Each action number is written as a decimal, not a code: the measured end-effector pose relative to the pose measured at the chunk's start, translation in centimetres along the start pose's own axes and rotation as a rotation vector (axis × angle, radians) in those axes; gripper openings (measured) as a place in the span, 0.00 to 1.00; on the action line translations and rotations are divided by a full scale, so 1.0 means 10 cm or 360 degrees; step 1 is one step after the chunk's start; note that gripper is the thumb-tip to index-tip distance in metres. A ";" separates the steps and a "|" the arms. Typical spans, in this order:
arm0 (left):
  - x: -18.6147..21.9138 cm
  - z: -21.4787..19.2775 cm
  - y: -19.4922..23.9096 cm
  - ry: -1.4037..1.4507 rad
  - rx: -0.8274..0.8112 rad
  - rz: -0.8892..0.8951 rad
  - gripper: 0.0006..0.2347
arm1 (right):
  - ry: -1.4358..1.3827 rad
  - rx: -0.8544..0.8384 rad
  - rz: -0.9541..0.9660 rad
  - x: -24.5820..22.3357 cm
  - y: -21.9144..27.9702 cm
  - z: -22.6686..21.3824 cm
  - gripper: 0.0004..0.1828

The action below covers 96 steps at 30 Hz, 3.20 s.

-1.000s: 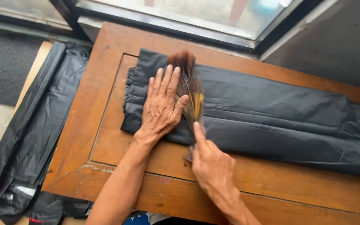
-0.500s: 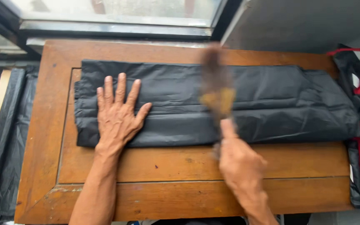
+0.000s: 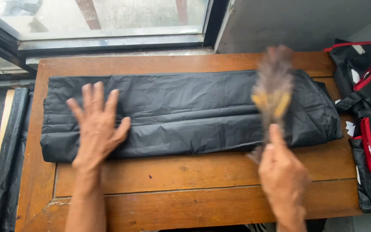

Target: The person uses a feather duster to sweep a black and red fabric item laid out on a wooden table. They repeatedly brush the surface of the fabric, folding and unfolding sections to clean different areas.

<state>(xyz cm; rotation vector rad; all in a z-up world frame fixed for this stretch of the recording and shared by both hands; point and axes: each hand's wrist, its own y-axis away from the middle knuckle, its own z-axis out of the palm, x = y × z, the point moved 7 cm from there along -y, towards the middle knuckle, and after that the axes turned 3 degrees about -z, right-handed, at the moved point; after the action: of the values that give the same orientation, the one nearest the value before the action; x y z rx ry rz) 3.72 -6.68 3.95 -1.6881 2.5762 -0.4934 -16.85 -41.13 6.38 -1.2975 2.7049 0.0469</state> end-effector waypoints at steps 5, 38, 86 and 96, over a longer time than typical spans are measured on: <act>1.41 -0.02 -0.07 0.0265 0.0097 0.0498 0.31 | -0.0235 0.0105 -0.0694 -0.80 0.28 0.10 0.27; 0.32 0.10 -0.94 0.0293 -0.0011 0.0529 0.22 | -0.0070 0.0724 -0.0713 0.09 -0.60 -0.39 0.10; 0.76 -2.08 0.00 -0.0217 0.0990 0.1048 0.08 | -0.0251 0.0975 -0.1213 0.08 -1.16 -1.36 0.13; 0.60 -0.58 0.53 -0.0122 0.0649 0.1285 0.07 | -0.0437 0.0766 -0.1164 0.17 -0.37 0.11 0.15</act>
<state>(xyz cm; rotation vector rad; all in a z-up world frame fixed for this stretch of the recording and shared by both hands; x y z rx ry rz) -4.55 -8.65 8.93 -0.4673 2.5645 -0.7804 -14.86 -44.67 5.13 -1.8313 1.7312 -0.4340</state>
